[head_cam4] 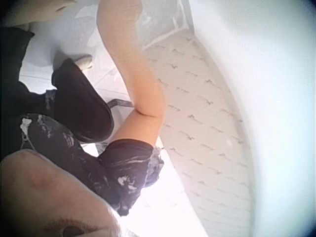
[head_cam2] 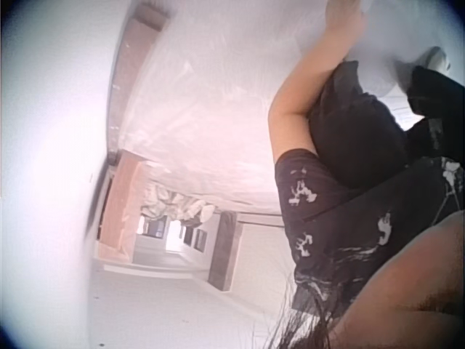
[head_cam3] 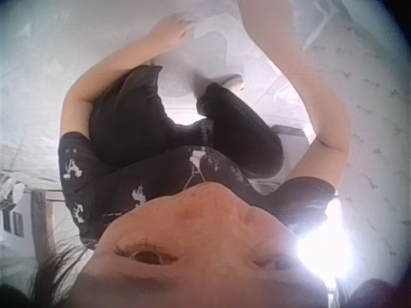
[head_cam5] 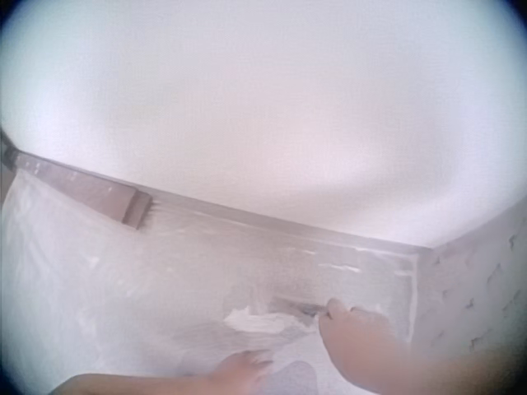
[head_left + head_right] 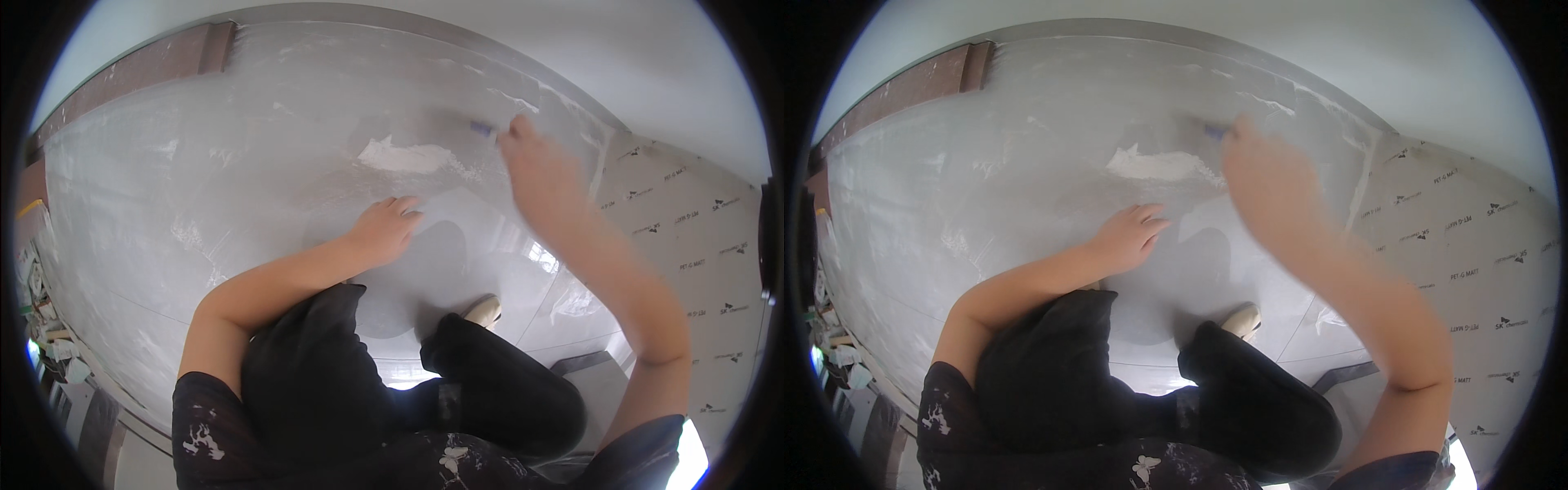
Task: The person applies tape to a floor joint, scrapes the area with a putty knife, and then spreads a white filler material over the seam using the tool.
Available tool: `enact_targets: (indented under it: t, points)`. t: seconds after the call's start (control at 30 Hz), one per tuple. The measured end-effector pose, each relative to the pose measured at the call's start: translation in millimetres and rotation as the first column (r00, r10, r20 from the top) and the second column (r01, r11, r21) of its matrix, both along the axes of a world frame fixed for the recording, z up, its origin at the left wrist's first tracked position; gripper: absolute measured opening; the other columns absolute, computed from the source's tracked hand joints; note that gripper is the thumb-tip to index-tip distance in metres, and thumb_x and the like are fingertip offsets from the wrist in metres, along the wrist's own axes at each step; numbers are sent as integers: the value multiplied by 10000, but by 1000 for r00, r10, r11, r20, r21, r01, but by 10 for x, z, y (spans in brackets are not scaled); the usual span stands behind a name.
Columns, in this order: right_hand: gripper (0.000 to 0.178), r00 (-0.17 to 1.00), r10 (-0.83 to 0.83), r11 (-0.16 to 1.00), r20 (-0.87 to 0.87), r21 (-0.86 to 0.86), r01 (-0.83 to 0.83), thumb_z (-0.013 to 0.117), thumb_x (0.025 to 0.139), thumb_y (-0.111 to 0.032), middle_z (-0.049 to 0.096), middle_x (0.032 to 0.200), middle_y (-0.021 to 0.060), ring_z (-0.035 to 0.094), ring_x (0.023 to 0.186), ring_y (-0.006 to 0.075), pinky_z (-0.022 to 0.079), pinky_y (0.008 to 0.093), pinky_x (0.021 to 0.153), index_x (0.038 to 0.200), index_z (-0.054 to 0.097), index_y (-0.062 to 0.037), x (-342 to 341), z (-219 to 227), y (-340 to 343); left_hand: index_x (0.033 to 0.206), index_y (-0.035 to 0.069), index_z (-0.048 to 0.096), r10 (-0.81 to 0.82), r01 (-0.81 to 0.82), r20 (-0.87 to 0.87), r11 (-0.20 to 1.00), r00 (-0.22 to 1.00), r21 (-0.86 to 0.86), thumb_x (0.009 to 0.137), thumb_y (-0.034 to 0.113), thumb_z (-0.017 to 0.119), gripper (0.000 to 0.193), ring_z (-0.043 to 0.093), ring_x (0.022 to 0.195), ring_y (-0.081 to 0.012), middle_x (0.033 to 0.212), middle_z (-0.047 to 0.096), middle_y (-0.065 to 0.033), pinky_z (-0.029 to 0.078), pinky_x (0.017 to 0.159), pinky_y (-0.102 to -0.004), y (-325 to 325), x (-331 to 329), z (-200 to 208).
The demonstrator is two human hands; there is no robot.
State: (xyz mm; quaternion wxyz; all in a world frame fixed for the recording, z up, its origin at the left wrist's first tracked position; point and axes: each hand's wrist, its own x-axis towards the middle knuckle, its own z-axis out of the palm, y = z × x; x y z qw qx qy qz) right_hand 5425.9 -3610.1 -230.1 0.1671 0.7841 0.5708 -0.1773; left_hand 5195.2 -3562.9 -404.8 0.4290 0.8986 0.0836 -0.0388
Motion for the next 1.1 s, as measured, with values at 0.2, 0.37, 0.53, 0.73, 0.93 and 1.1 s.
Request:
enact_targets:
  t: [0.2, 0.37, 0.53, 0.73, 0.93, 1.1]
  points:
    - [279, 989, 75, 974, 128, 203, -100, 508, 803, 19, 530, 1071, 120, 606, 881, 309, 519, 433, 745, 1069, 575, -33, 772, -473, 114, 1094, 58, 611, -60, 59, -25, 998, 998, -38, 804, 54, 580, 292, 557, 1000, -319, 1235, 536, -139, 476, 832, -419, -126, 195, 2]
    - [332, 1000, -21, 1000, 21, -19, 21, 531, 799, -4, 528, 1078, 107, 613, 898, 284, 526, 432, 753, 1124, 556, -66, 150, -459, -440, 1100, 56, 609, 2, -3, -53, 999, 999, -36, 818, 63, 574, 285, 543, 1043, -326, 1248, 533, -139, 464, 870, -422, -79, 143, 4]
    - [181, 981, -182, 973, 72, 159, 169, 514, 824, -53, 544, 1063, 112, 616, 859, 307, 513, 437, 711, 987, 593, -46, 556, -110, -889, 1098, 58, 611, -29, 27, -106, 1000, 994, -16, 814, 69, 579, 286, 532, 1075, -327, 1248, 532, -142, 463, 876, -425, -111, 141, 36]
    - [185, 961, -148, 980, 235, 163, 111, 556, 828, -45, 543, 1042, 81, 609, 865, 312, 501, 433, 721, 1001, 618, -65, 1546, -153, -639, 1097, 60, 612, -57, 54, -139, 998, 989, -21, 818, 75, 575, 283, 528, 1083, -328, 1251, 529, -140, 463, 877, -425, -159, 189, -29]
    - [205, 962, -147, 987, 229, 104, 125, 573, 828, -46, 540, 1050, 73, 604, 886, 307, 498, 430, 726, 1026, 619, -74, 1785, -399, -591, 1103, 67, 611, -56, 52, -144, 998, 988, -30, 822, 76, 566, 285, 525, 1089, -327, 1250, 526, -138, 458, 887, -422, -170, 198, -75]
    - [228, 989, -37, 998, 143, 55, 29, 568, 831, -43, 532, 1062, 80, 590, 909, 318, 489, 432, 726, 1056, 594, -72, 1805, -544, -876, 1104, 68, 610, -66, 64, -151, 998, 986, -24, 822, 74, 565, 286, 525, 1094, -324, 1242, 529, -133, 455, 902, -417, -154, 196, -94]
